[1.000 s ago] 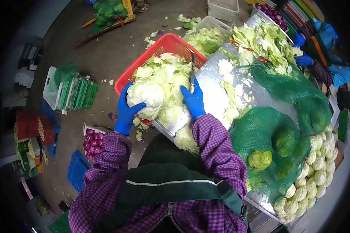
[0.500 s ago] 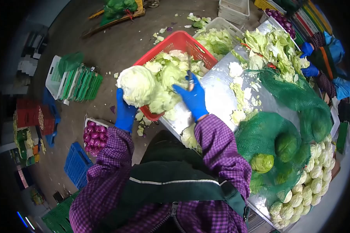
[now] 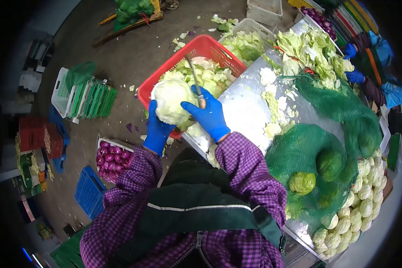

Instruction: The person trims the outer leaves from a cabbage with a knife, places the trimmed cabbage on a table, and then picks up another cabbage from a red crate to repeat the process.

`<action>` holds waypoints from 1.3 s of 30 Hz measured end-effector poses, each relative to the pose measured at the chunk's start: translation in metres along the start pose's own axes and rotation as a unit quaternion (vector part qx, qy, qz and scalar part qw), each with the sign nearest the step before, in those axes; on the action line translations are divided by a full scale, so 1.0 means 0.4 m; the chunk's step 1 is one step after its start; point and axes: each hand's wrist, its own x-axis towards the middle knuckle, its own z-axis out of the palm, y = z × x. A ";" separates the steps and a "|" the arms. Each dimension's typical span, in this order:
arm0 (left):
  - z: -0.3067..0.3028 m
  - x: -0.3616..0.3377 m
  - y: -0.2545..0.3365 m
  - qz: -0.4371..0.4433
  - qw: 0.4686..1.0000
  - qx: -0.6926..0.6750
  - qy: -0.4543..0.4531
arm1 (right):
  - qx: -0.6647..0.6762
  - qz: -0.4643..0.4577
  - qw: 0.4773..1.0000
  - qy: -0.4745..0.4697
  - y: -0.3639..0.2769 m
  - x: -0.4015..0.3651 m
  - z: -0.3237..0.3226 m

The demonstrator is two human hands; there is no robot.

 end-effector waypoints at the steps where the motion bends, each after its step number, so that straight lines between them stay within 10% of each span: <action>1: 0.001 0.000 -0.011 0.019 0.997 0.069 -0.002 | 0.010 0.028 1.000 0.011 0.018 0.000 -0.008; 8: 0.030 -0.040 -0.023 -0.042 0.993 0.112 -0.007 | 0.102 0.158 0.966 0.180 0.153 0.005 -0.191; 18: 0.087 -0.012 -0.076 -0.077 0.948 0.303 0.062 | 0.099 0.211 0.972 0.042 0.091 -0.103 -0.164; 26: 0.078 0.066 -0.165 0.142 0.667 0.714 -0.160 | -0.009 0.266 0.956 0.119 0.243 -0.192 -0.288; 28: 0.100 0.088 -0.200 0.260 0.617 0.714 -0.203 | -0.332 -0.013 0.931 0.153 0.197 -0.224 -0.310; 32: 0.119 0.116 -0.287 0.120 0.773 0.559 -0.275 | -0.364 0.144 0.918 0.063 0.098 -0.279 -0.320; 39: 0.175 0.124 -0.286 0.175 0.639 0.688 -0.297 | -0.334 0.183 0.920 0.095 0.070 -0.307 -0.310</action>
